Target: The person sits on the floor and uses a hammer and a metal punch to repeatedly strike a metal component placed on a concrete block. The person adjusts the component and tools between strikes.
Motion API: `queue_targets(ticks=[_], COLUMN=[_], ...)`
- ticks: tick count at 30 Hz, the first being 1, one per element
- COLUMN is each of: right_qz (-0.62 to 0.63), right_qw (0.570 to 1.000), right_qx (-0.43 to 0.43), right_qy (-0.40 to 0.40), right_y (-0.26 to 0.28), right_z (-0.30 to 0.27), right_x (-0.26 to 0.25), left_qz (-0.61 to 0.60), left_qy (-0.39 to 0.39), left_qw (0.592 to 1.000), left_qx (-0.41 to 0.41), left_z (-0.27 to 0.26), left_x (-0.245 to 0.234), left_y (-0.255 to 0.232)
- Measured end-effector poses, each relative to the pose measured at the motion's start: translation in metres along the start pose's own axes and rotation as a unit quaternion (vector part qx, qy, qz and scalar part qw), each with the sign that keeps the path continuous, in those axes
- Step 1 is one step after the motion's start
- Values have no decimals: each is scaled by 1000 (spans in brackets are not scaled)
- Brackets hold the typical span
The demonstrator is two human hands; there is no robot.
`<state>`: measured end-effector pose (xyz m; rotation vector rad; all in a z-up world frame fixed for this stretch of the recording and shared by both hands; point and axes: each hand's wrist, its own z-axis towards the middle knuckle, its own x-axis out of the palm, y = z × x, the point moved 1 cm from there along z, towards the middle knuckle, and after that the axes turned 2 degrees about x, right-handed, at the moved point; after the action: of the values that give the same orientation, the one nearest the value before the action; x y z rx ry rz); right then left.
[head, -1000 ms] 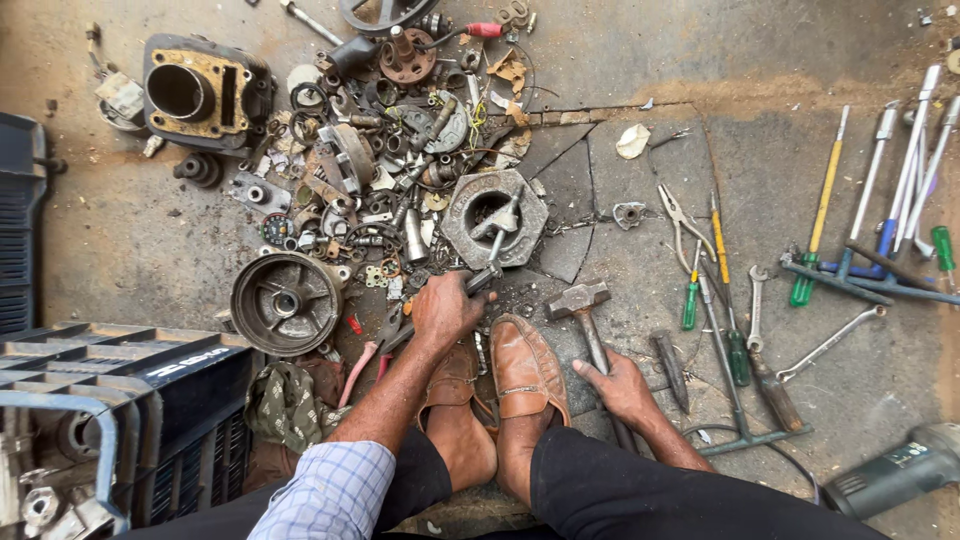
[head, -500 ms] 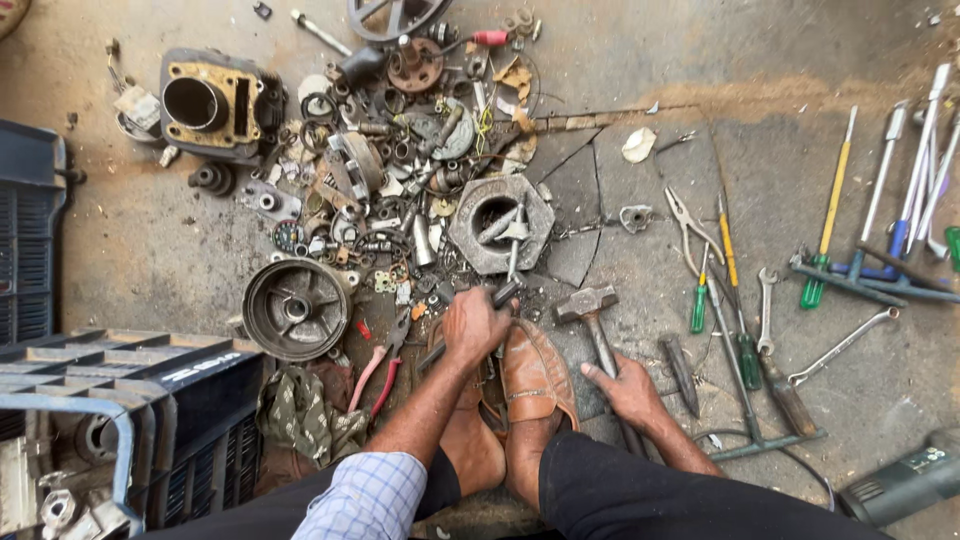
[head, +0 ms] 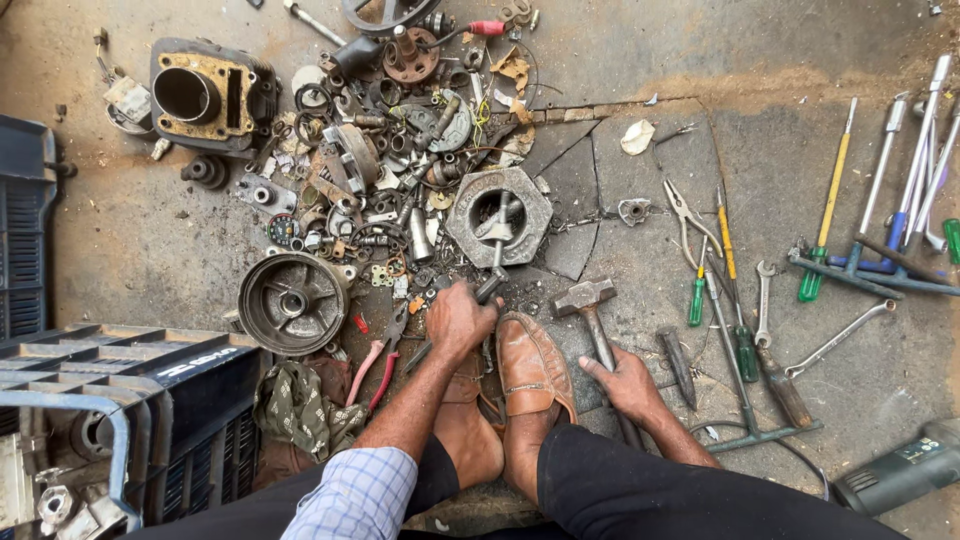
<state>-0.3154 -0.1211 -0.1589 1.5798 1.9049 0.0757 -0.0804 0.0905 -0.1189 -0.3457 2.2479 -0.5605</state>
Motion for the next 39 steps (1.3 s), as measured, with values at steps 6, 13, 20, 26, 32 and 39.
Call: queue_targets(ticks=[6,13,20,26,32,39], right_qz=[-5,16,13,15,36,39], right_qw=[1000,998,1000,1000,999,996], right_qx=[7,-55,4,-13,26,-67], right_qy=[5,-22,-7,-11,-1,-40], right_y=[-6,-8,-3,7,2,-7], right_z=[7,9,5,-3,-5,-1], right_x=[1,3,1,0,2,4], left_qz=[6,33,24,3,-12,-32], left_qy=[12,16,23,32,19,29], left_qw=[1000,999,998,999,998,999], left_qx=[-4,39,62,31,52,13], left_z=[7,-1,-11,-19,-16,-9], left_x=[8,15,-2,-8,-4,6], left_y=[9,10,5,2,11,19])
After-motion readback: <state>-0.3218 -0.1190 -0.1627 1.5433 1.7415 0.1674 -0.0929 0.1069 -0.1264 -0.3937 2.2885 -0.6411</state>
